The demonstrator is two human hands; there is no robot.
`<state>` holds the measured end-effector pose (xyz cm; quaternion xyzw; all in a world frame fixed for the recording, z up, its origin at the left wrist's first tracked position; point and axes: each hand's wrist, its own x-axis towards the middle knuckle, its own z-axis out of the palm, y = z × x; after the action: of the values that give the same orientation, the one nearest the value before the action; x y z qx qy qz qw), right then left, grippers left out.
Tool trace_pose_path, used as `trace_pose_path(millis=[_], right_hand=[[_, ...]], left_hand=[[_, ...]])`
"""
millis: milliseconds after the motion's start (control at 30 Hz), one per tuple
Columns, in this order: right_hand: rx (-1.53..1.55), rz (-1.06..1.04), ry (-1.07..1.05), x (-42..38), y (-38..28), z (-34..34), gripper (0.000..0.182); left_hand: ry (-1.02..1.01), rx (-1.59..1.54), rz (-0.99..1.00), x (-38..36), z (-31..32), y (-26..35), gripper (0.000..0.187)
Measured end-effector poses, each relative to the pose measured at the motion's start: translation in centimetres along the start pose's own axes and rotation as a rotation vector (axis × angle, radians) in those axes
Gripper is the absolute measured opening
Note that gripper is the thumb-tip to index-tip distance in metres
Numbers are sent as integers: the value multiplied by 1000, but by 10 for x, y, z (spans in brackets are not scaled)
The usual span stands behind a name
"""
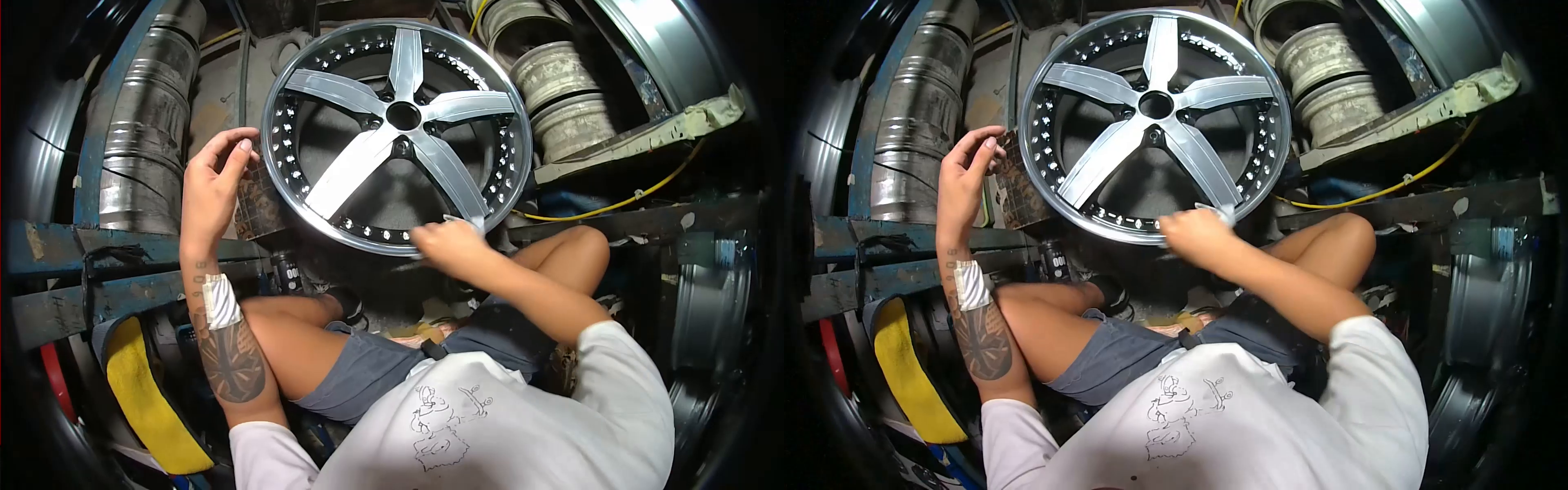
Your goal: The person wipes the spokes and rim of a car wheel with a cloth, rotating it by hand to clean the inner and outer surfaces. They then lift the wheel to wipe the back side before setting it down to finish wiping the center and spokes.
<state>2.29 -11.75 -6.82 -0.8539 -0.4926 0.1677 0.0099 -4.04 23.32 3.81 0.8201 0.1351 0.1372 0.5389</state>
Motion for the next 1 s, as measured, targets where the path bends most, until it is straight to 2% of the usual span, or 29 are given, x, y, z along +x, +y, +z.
trace_pose_path(millis=[33,67,133,200,267,333,400,467,567,600,667,733,800,867,900,967,1000], right_hand=[[86,-35,-1,22,-25,-2,24],[15,-98,171,46,-50,14,22],[188,-59,265,92,-81,6,34],[262,2,362,86,-84,9,39],[249,-16,344,42,-57,10,40],[186,35,199,-2,-13,6,40],[170,16,192,-19,10,-2,32],[286,29,179,3,-13,4,27],[499,134,392,71,-74,19,26],[599,175,390,81,-89,4,27],[584,218,340,74,-86,2,30],[494,91,354,27,-53,-2,32],[304,42,242,-17,10,5,33],[261,-7,199,-25,33,2,32],[232,1,171,-15,19,-1,32],[371,85,163,21,-29,-4,37],[434,75,272,43,-51,4,43]], left_hand=[[7,-50,16,3,4,-1,24],[23,-102,31,6,10,-2,24],[-21,-91,20,9,17,4,24],[-61,-122,-16,12,21,5,24],[-47,-74,9,10,14,2,25],[-34,-73,-10,1,2,-1,25],[14,-101,-54,-5,-9,-2,25],[53,-93,-84,-3,-11,-4,25],[27,-106,-15,4,12,10,25],[6,-122,6,5,20,16,25],[-44,-121,35,5,26,21,25],[-60,-103,37,4,25,18,25],[-38,-86,26,-1,12,9,25],[-38,-84,7,-6,-4,-3,24],[-41,-42,-41,-6,-9,-3,27],[-17,-23,-41,-2,-3,-2,27],[4,-17,-39,1,1,0,27]])
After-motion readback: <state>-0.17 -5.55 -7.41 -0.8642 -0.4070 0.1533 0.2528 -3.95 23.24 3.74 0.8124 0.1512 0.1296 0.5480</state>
